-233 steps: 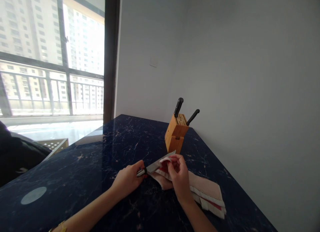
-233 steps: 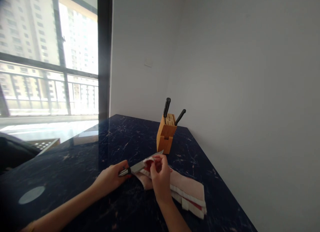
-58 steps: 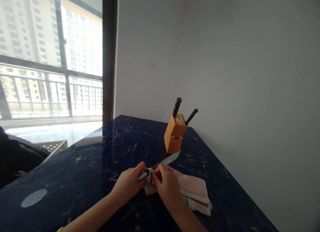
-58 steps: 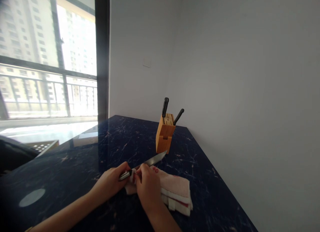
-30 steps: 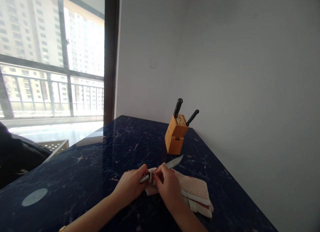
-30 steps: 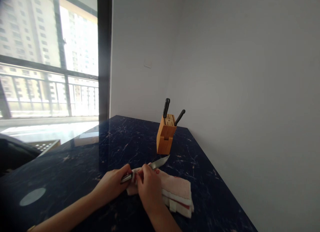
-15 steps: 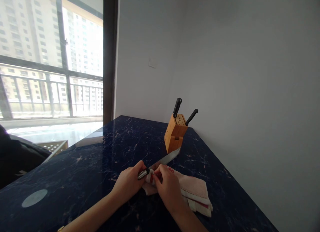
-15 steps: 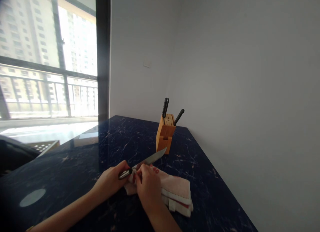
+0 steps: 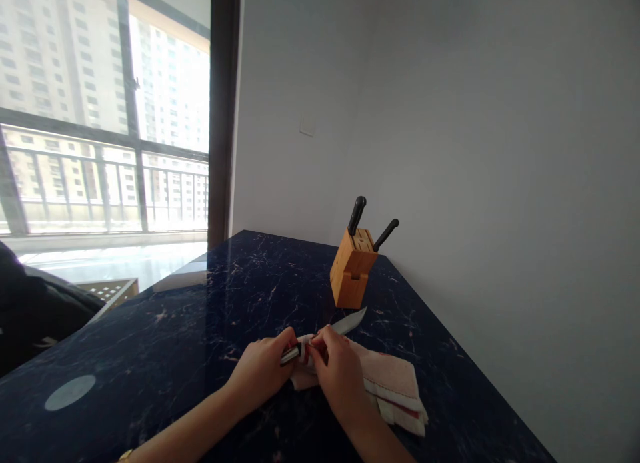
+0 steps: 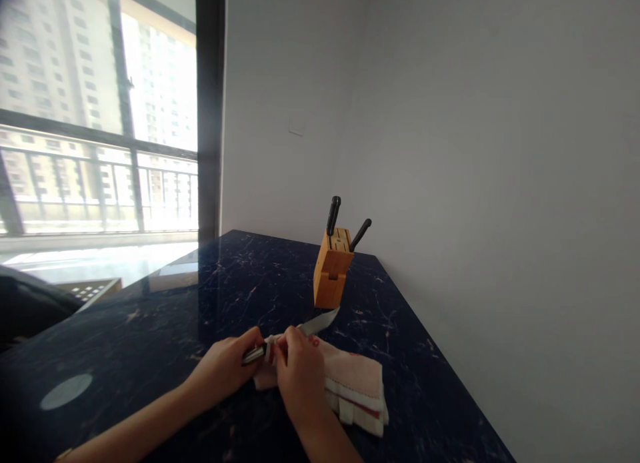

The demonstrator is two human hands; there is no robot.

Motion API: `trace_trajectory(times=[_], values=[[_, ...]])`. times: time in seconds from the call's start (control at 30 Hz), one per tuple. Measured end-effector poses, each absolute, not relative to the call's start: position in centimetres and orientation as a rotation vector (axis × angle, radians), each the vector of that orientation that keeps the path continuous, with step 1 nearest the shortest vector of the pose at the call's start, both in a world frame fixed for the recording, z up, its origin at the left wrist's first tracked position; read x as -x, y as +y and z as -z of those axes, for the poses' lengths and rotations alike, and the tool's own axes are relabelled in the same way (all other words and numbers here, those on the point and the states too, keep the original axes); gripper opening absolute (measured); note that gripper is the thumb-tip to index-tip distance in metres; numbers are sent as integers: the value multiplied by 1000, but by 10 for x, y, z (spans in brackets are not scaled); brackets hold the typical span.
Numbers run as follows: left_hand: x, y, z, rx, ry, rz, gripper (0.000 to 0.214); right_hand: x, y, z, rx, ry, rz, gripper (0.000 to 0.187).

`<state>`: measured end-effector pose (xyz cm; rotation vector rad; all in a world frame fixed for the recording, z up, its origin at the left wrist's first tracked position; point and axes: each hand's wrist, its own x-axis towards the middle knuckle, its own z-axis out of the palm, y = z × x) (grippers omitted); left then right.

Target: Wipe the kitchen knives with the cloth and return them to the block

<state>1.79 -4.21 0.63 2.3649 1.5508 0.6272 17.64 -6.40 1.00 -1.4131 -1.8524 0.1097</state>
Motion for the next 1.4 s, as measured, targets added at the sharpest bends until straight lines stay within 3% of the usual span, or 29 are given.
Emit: trace_trajectory(times=[0.73,1.03,1.4], values=[[-20,-44,-6,-2353,1520,-653,3,-174,-65,-9,1398,-1854,-76,9],[-15,-34,-6,-2067,1553,-936,6,-172,-66,-11,1368,-1851,-157,13],[-12,-35,-14,-1926,1344,-1112,42,-174,-66,-13,1333,-1828,-260,13]])
